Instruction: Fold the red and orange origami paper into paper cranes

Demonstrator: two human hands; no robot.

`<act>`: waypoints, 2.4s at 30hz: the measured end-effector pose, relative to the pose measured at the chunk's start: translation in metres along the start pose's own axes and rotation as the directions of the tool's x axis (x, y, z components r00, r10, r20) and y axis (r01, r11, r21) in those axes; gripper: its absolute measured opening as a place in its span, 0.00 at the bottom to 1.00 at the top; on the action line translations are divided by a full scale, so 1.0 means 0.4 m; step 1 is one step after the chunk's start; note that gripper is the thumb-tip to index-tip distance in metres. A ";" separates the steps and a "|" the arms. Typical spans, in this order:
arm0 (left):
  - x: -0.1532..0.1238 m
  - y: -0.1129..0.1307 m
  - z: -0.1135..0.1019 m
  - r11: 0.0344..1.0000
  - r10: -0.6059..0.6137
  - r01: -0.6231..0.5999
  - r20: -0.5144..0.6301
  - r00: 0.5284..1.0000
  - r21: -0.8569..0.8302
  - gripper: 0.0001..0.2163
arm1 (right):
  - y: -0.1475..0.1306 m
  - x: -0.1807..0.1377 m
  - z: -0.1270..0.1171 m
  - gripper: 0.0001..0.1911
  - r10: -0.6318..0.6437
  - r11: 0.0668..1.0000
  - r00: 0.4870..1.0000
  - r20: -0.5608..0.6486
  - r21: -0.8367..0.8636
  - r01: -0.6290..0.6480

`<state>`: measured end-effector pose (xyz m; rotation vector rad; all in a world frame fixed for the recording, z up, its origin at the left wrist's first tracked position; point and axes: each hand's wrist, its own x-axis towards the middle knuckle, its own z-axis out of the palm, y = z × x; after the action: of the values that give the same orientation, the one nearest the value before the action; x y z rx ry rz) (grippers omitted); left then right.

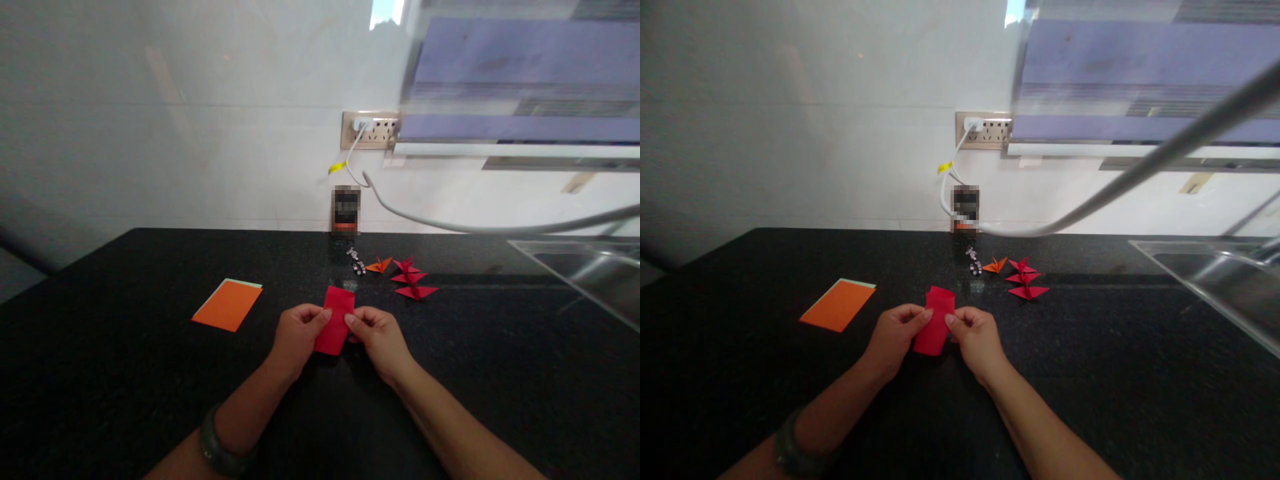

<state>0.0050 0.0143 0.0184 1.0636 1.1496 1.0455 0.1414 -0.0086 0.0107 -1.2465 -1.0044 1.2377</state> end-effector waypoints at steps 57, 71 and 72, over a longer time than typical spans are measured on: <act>0.019 0.006 -0.013 0.943 -0.028 0.000 -0.078 0.997 -0.333 0.08 | 0.008 -0.018 0.031 0.07 0.176 0.981 0.983 0.055 -0.087 -0.171; 0.018 0.003 -0.008 0.919 -0.054 0.036 -0.036 0.998 -0.393 0.06 | -0.004 0.002 -0.009 0.06 0.079 0.994 0.983 0.169 0.057 -0.089; 0.017 0.004 -0.009 0.907 -0.065 0.053 -0.017 0.998 -0.418 0.06 | -0.004 0.002 -0.013 0.06 0.027 0.999 0.983 0.182 0.015 -0.030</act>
<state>0.0022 0.0216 0.0187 0.6703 0.9182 1.1969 0.1468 -0.0081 0.0118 -1.1527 -1.1075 1.4000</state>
